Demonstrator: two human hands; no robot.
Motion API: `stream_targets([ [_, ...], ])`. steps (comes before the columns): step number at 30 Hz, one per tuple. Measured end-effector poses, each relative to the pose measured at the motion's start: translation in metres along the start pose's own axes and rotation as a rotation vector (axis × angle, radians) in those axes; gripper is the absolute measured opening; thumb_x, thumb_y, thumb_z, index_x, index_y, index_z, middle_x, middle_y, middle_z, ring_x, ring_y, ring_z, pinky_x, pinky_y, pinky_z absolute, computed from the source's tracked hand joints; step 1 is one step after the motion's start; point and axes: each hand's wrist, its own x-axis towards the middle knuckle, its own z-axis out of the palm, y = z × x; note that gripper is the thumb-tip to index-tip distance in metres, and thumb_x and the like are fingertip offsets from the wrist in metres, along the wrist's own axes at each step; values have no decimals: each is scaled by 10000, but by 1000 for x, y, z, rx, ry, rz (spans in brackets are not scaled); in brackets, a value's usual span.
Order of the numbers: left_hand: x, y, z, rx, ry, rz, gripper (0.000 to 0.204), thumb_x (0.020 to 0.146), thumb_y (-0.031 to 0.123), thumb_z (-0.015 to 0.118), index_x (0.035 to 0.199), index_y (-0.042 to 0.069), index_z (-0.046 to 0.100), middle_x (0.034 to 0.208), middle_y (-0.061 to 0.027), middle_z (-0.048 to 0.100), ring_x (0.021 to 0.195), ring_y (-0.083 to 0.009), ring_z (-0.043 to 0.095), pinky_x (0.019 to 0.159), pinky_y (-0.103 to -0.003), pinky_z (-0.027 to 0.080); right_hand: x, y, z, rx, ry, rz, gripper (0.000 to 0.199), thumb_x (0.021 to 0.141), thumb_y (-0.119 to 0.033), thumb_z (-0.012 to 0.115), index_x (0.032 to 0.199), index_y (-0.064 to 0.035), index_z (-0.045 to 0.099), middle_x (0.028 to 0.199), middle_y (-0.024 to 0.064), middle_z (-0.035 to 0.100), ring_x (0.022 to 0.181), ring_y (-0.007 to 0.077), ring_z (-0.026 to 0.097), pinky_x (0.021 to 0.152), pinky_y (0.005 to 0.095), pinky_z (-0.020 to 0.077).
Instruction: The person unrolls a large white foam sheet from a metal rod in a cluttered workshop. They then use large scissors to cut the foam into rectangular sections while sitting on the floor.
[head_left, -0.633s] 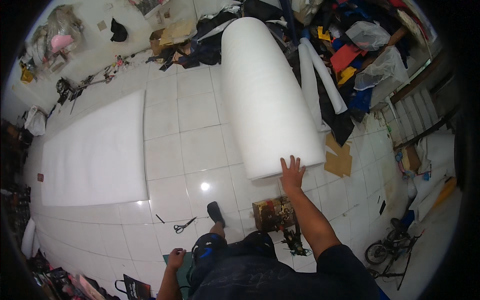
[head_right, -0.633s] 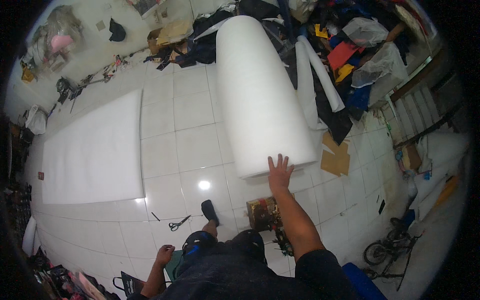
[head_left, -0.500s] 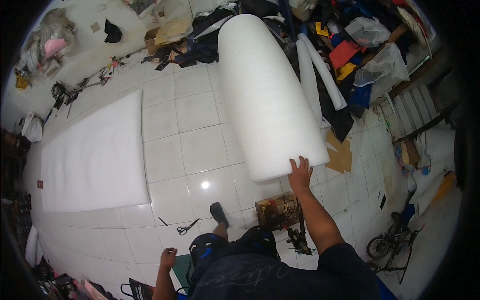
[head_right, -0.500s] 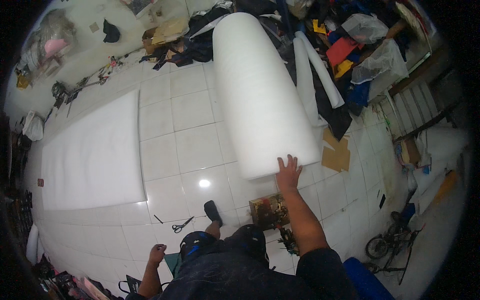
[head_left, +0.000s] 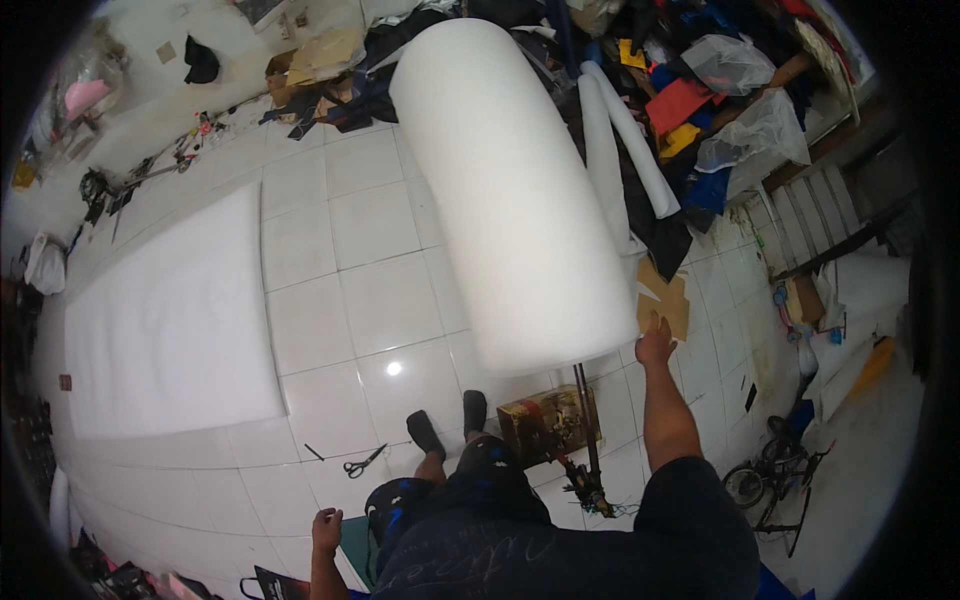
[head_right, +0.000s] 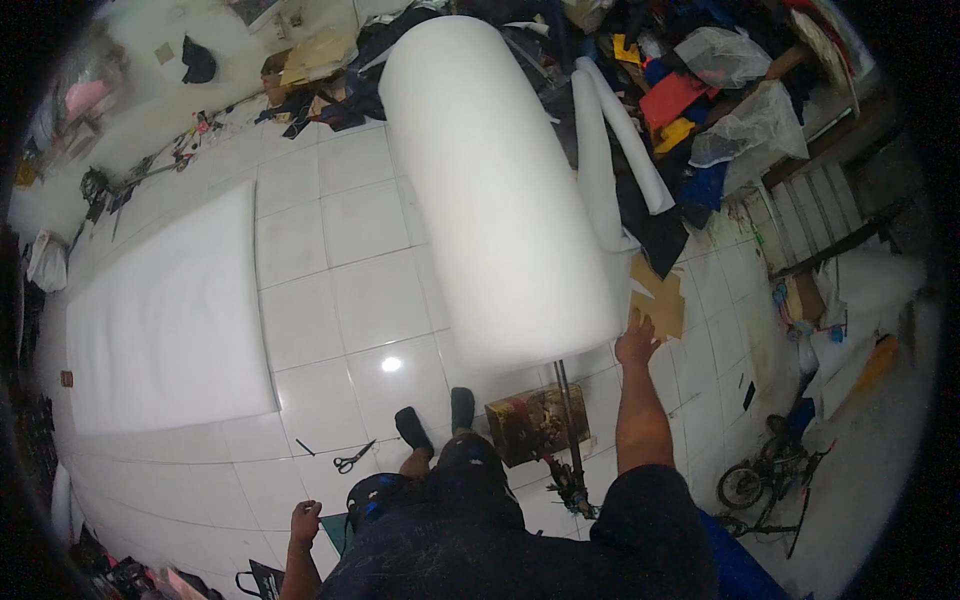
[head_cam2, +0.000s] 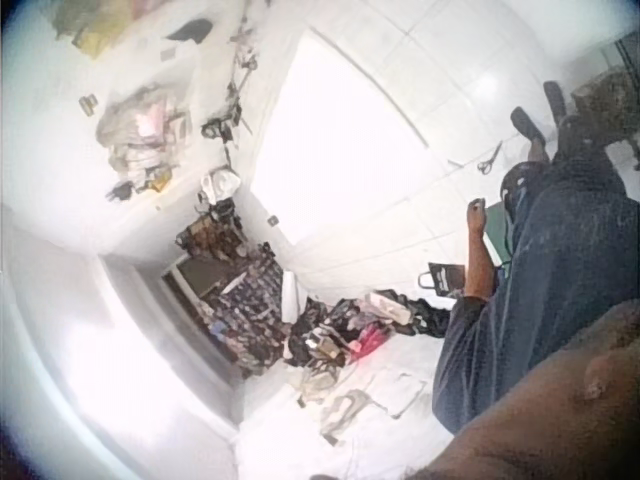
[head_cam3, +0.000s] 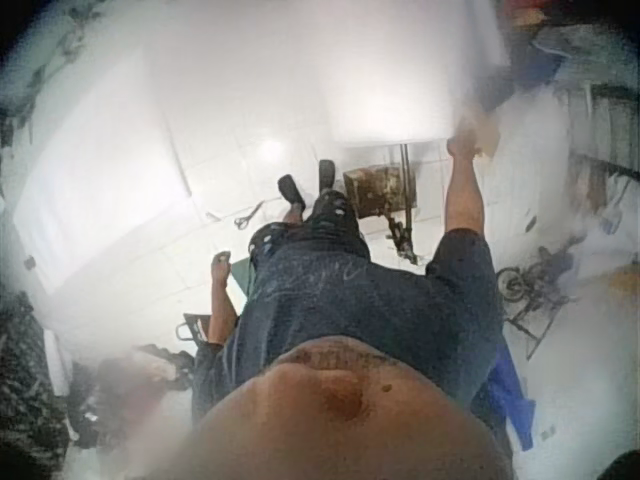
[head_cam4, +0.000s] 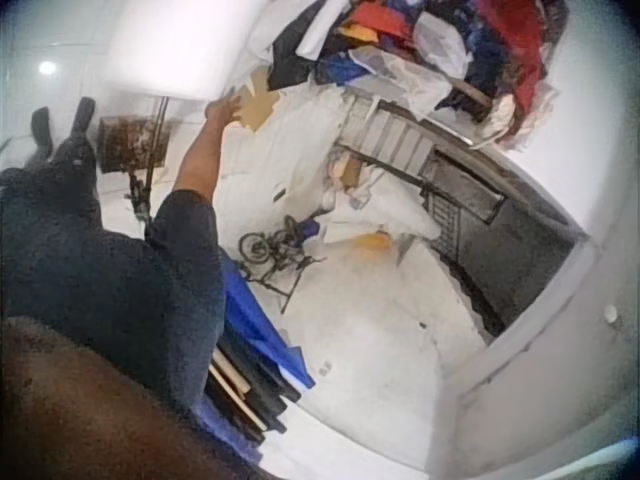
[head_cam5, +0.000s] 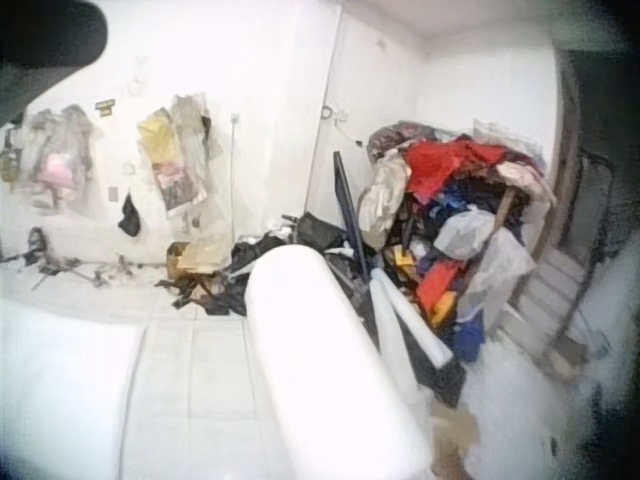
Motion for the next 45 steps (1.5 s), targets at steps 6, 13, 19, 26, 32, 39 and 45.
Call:
stream_targets([
  [6,2,77,50,-147,-96,-25,373,881,247,661,1110,-44,612,864,-107,653,756,-150,605,663,-297,490,-68,-22,-12,485,260,-371,666,774,-247,752,1342,-51,464,1401,210,421,1283,388,427,1057,482,353],
  [13,35,299,179,222,-391,567,482,867,386,676,1137,-8,621,983,-182,683,932,-273,663,828,-354,514,-96,-103,-24,157,-13,-629,863,720,-519,756,1425,-162,409,1495,197,282,1394,414,243,1101,624,169],
  [19,59,369,305,148,-348,519,591,864,457,638,1169,-48,598,1068,-269,655,1001,-354,646,877,-414,498,-75,-83,-23,188,-60,-626,873,702,-477,783,1422,-168,399,1496,183,278,1401,394,239,1108,614,176],
  [26,35,354,350,-107,-333,340,696,856,419,665,1324,-49,449,1154,-268,596,1039,-340,601,898,-408,473,37,32,-16,263,-325,-540,856,719,-342,758,1448,-144,356,1516,211,272,1385,393,291,1119,517,253],
  [32,34,359,378,-610,-317,36,913,871,562,589,1517,133,108,1486,-234,286,1331,-401,336,972,-628,365,39,25,-31,392,-262,-628,846,711,-324,726,1448,-125,363,1519,242,268,1396,385,290,1127,505,253],
  [39,-20,426,384,-337,-432,141,853,863,578,587,1452,15,335,1207,-233,521,1098,-288,522,879,-374,489,-26,-44,-55,317,-187,-537,939,685,-531,782,1442,-138,389,1484,290,273,1387,460,245,1132,523,226],
  [45,-2,405,391,-741,-710,-135,1025,837,737,478,1526,76,106,1592,-146,90,1431,-376,163,1076,-603,247,-50,-77,-50,178,-154,-844,955,721,-552,735,1495,-203,298,1500,219,264,1406,432,198,1109,654,127],
])
